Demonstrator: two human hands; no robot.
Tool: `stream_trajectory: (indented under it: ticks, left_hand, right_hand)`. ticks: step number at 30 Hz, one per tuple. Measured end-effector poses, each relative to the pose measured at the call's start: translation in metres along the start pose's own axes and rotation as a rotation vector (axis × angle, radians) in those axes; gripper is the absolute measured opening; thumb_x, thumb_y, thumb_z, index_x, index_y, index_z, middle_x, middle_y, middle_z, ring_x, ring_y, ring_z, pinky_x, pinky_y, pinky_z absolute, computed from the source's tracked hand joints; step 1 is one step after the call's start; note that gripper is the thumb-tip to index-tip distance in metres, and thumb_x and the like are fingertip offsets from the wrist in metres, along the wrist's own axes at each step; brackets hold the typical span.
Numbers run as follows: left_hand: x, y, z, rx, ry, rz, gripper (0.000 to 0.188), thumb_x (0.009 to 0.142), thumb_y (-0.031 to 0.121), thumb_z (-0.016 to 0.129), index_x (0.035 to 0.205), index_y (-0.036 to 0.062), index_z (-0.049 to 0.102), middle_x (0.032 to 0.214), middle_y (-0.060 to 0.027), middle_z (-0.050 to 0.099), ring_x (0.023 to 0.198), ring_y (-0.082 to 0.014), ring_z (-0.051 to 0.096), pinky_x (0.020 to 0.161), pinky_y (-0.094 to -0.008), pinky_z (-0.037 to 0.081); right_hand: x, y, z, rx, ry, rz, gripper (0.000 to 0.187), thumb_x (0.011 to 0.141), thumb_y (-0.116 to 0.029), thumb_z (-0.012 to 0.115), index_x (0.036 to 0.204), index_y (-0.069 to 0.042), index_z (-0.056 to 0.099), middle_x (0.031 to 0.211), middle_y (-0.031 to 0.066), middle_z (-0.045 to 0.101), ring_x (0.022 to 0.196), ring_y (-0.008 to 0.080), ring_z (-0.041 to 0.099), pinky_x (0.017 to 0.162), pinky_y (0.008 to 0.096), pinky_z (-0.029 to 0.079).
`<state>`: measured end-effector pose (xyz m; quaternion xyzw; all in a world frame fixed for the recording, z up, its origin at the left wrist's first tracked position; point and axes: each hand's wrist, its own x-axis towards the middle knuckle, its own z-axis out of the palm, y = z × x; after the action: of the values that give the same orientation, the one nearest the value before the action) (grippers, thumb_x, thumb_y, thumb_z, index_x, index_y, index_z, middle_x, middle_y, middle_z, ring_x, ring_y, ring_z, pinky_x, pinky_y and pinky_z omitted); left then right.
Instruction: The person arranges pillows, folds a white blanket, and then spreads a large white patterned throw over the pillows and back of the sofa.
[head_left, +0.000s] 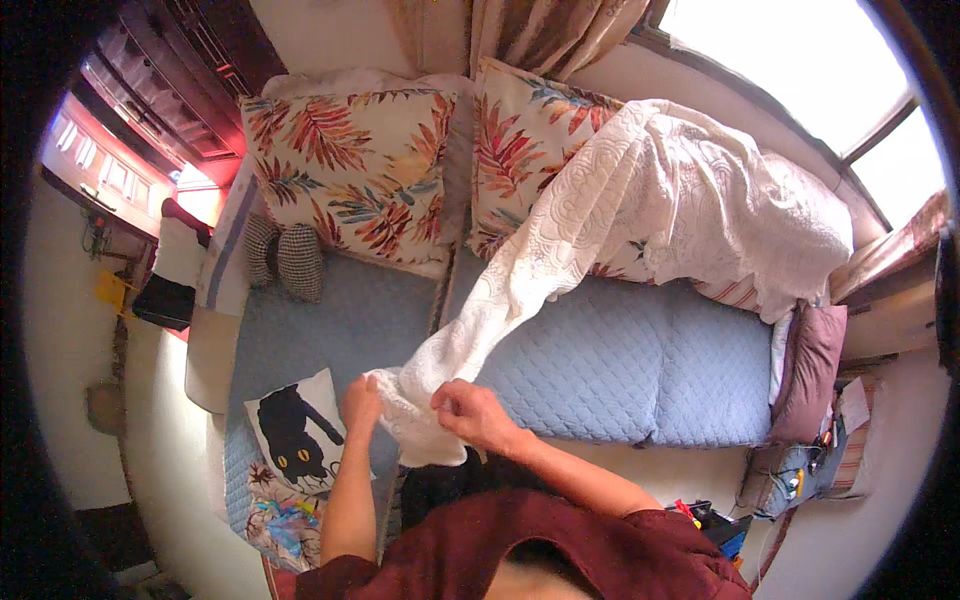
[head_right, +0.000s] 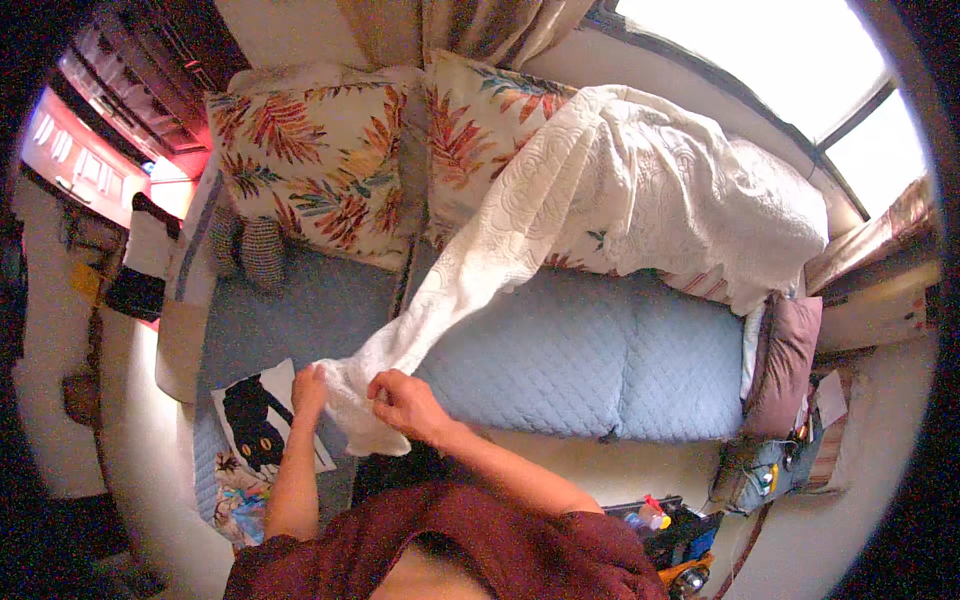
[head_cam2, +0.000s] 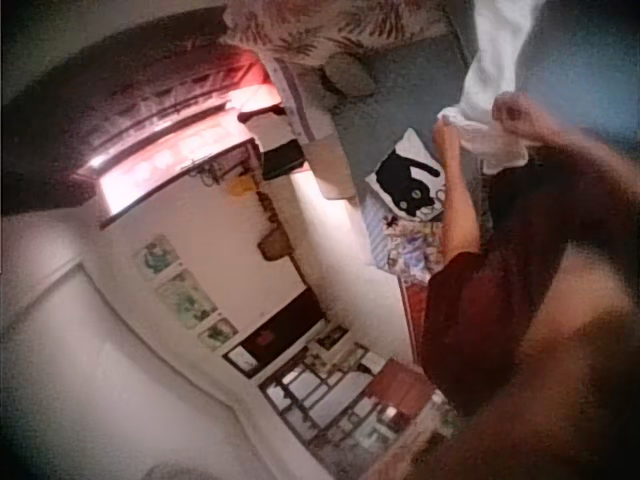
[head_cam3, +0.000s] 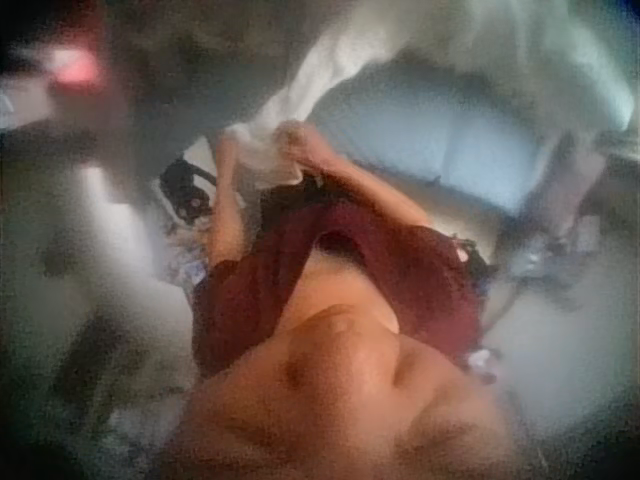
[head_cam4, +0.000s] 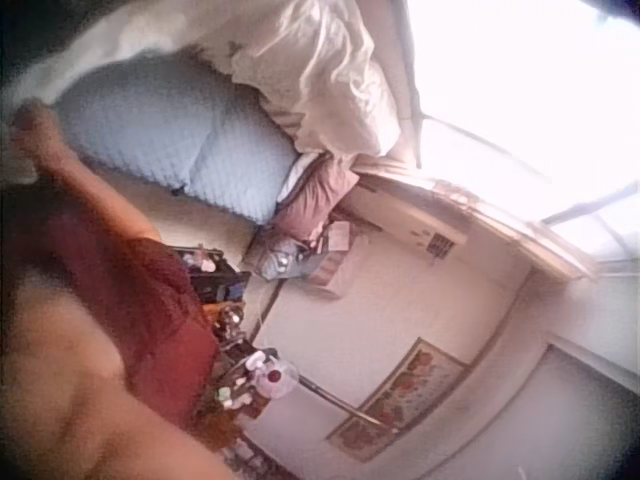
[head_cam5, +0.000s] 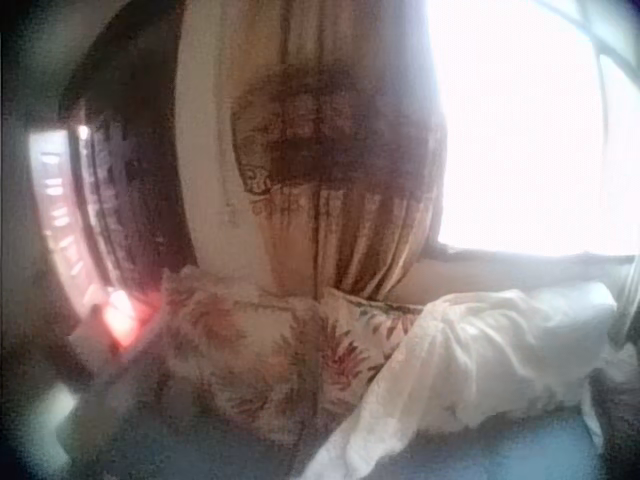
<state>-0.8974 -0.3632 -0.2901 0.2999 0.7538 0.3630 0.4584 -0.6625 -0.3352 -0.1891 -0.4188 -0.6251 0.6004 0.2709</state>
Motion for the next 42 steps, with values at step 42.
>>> stream_trajectory:
  ticks: [42]
  left_hand:
    - [-0.061, 0.236, -0.085, -0.952, 0.094, 0.624, 0.059, 0.088, 0.039, 0.051, 0.13, 0.0017, 0.036, 0.129, -0.0158, 0.043, 0.117, -0.0299, 0.044, 0.094, -0.0421, 0.041]
  right_hand:
    - [0.042, 0.002, -0.156, 0.246, 0.47, 0.219, 0.046, 0.079, -0.019, 0.066, 0.117, -0.001, 0.048, 0.102, 0.0073, 0.059, 0.087, 0.0171, 0.06, 0.076, 0.0336, 0.049]
